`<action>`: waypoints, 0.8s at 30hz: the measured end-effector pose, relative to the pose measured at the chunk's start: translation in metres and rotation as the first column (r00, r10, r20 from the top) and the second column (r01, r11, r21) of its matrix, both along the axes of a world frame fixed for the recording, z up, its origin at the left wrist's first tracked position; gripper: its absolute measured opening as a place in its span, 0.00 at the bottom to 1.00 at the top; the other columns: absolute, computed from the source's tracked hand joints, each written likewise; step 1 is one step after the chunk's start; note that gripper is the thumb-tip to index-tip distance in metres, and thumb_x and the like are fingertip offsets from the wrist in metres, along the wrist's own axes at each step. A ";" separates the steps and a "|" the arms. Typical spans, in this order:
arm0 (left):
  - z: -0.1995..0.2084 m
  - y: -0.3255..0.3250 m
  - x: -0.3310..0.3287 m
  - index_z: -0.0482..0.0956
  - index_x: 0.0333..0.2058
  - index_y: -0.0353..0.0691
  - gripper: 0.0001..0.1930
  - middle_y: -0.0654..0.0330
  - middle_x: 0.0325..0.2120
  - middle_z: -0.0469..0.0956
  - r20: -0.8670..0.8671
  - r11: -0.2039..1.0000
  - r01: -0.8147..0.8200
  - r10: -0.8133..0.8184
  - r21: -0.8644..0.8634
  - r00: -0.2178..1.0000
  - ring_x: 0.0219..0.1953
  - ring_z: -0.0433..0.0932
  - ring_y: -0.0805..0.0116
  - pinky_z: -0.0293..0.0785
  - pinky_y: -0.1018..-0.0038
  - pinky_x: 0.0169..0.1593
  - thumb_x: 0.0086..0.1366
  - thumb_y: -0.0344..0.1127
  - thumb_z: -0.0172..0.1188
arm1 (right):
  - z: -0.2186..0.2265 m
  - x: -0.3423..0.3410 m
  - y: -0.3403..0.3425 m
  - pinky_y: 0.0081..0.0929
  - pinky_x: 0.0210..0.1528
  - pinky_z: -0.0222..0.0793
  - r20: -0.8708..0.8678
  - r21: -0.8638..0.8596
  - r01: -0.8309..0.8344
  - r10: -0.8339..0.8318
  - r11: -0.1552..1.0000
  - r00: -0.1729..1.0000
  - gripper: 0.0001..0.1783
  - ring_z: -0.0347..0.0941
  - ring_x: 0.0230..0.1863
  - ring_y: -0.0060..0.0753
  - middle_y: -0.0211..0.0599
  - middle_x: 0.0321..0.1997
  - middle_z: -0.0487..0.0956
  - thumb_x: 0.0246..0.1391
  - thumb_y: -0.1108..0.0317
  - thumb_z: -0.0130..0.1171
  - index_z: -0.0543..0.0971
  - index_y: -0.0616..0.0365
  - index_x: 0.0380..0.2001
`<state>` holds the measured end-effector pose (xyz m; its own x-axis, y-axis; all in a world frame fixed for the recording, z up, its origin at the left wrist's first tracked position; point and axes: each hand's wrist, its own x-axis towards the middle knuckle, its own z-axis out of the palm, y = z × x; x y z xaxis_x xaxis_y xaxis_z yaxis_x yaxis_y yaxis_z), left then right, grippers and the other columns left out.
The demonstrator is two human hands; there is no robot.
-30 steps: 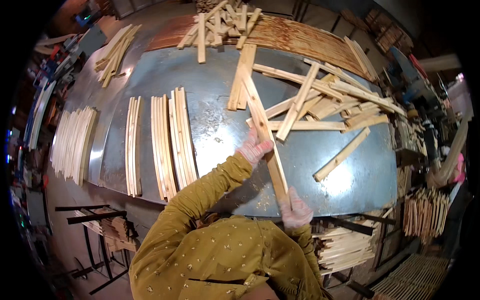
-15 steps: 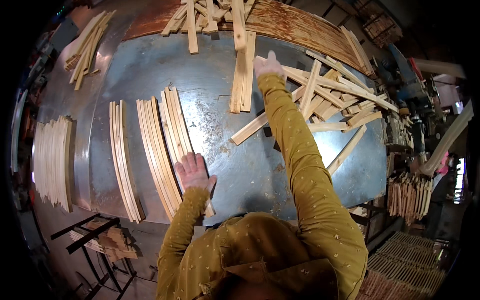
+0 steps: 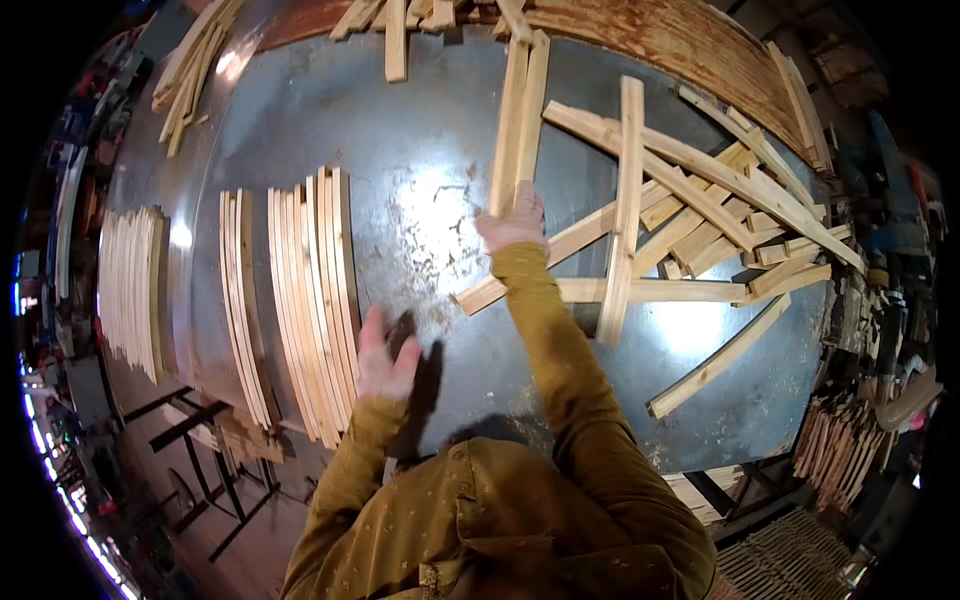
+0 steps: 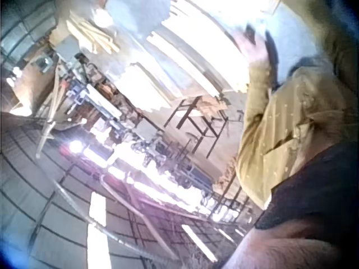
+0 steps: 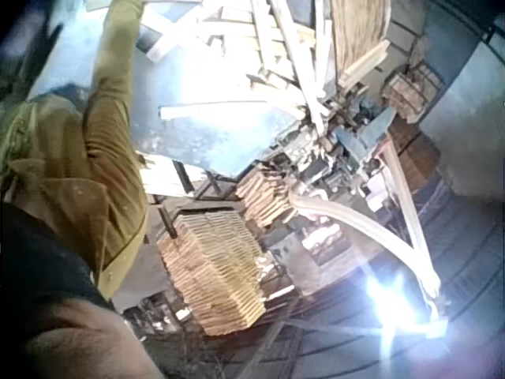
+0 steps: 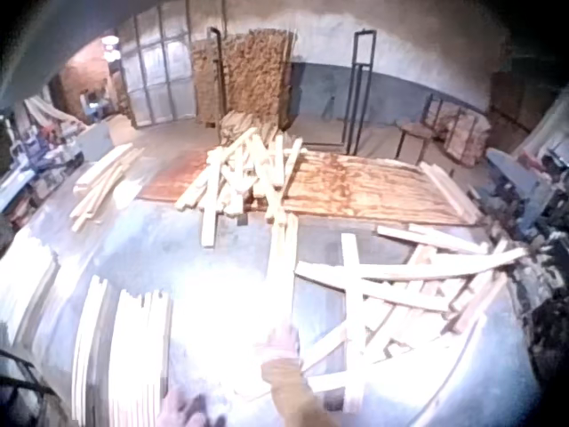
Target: The person sorts and stacks thin wooden planks on a large metal table. They pick up individual planks and small groups, align them, and place them into neat piles. The person occasionally moves stacks to different locations on the table to organize the workspace.
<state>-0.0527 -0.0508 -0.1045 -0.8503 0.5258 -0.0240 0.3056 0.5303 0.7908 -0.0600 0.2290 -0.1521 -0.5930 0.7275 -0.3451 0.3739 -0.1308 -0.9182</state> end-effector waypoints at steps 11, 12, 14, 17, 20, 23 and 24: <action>-0.060 0.128 0.023 0.76 0.49 0.33 0.15 0.55 0.35 0.81 0.939 0.906 -0.331 -0.161 0.263 0.305 0.35 0.80 0.64 0.79 0.67 0.39 0.64 0.32 0.59 | -0.074 0.211 -0.052 0.40 0.46 0.75 -0.011 -0.306 -0.263 0.273 0.915 0.962 0.42 0.77 0.45 0.55 0.55 0.48 0.76 0.52 0.55 0.59 0.58 0.64 0.65; -0.080 0.112 0.020 0.75 0.49 0.32 0.16 0.54 0.34 0.81 0.922 0.919 -0.312 -0.119 0.242 0.368 0.35 0.80 0.63 0.79 0.67 0.39 0.64 0.30 0.59 | -0.035 0.195 -0.068 0.44 0.48 0.74 0.180 -0.003 -0.333 0.328 0.943 0.927 0.43 0.76 0.47 0.57 0.56 0.50 0.74 0.53 0.52 0.59 0.56 0.60 0.67; -0.048 0.088 0.021 0.72 0.53 0.34 0.21 0.52 0.34 0.81 0.866 0.980 -0.197 0.069 0.035 0.495 0.33 0.80 0.60 0.77 0.66 0.40 0.63 0.34 0.58 | 0.051 0.170 -0.085 0.49 0.51 0.72 0.579 0.305 -0.482 0.242 0.821 0.779 0.47 0.72 0.52 0.61 0.59 0.54 0.71 0.55 0.52 0.57 0.48 0.55 0.70; -0.033 0.033 0.026 0.65 0.60 0.40 0.28 0.44 0.41 0.81 0.443 0.911 -0.221 0.368 -0.348 0.818 0.43 0.81 0.47 0.74 0.58 0.49 0.63 0.42 0.58 | 0.047 0.157 -0.096 0.45 0.50 0.74 0.607 0.465 -0.522 0.171 0.715 0.776 0.46 0.74 0.50 0.60 0.57 0.54 0.72 0.54 0.60 0.59 0.48 0.58 0.71; 0.003 0.000 0.020 0.59 0.64 0.46 0.31 0.41 0.44 0.80 0.280 0.750 -0.157 0.420 -0.643 0.863 0.48 0.79 0.43 0.73 0.54 0.52 0.65 0.48 0.56 | 0.003 0.147 -0.102 0.44 0.53 0.72 0.469 0.551 -0.412 0.139 0.726 0.872 0.48 0.73 0.50 0.60 0.55 0.51 0.73 0.49 0.57 0.62 0.51 0.53 0.70; -0.003 -0.035 0.020 0.57 0.64 0.44 0.35 0.44 0.40 0.81 0.143 0.645 -0.195 0.432 -0.739 0.890 0.43 0.80 0.41 0.74 0.53 0.48 0.62 0.46 0.60 | 0.016 0.130 -0.105 0.43 0.55 0.71 0.586 0.428 -0.542 0.234 0.723 0.776 0.47 0.71 0.55 0.57 0.56 0.56 0.70 0.51 0.59 0.61 0.50 0.52 0.70; -0.014 -0.049 0.021 0.58 0.64 0.42 0.36 0.44 0.42 0.79 -0.054 0.715 -0.277 0.317 -0.642 0.947 0.44 0.79 0.43 0.74 0.54 0.49 0.60 0.45 0.61 | 0.034 0.121 -0.103 0.42 0.56 0.71 0.667 0.335 -0.611 0.278 0.717 0.692 0.46 0.71 0.58 0.55 0.56 0.59 0.69 0.53 0.60 0.60 0.48 0.52 0.70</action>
<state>-0.0317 -0.0995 -0.1188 -0.9465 0.0915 -0.3094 0.0125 0.9686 0.2483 0.0612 0.1258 -0.1183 -0.7217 0.5776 -0.3815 0.6922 0.5967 -0.4061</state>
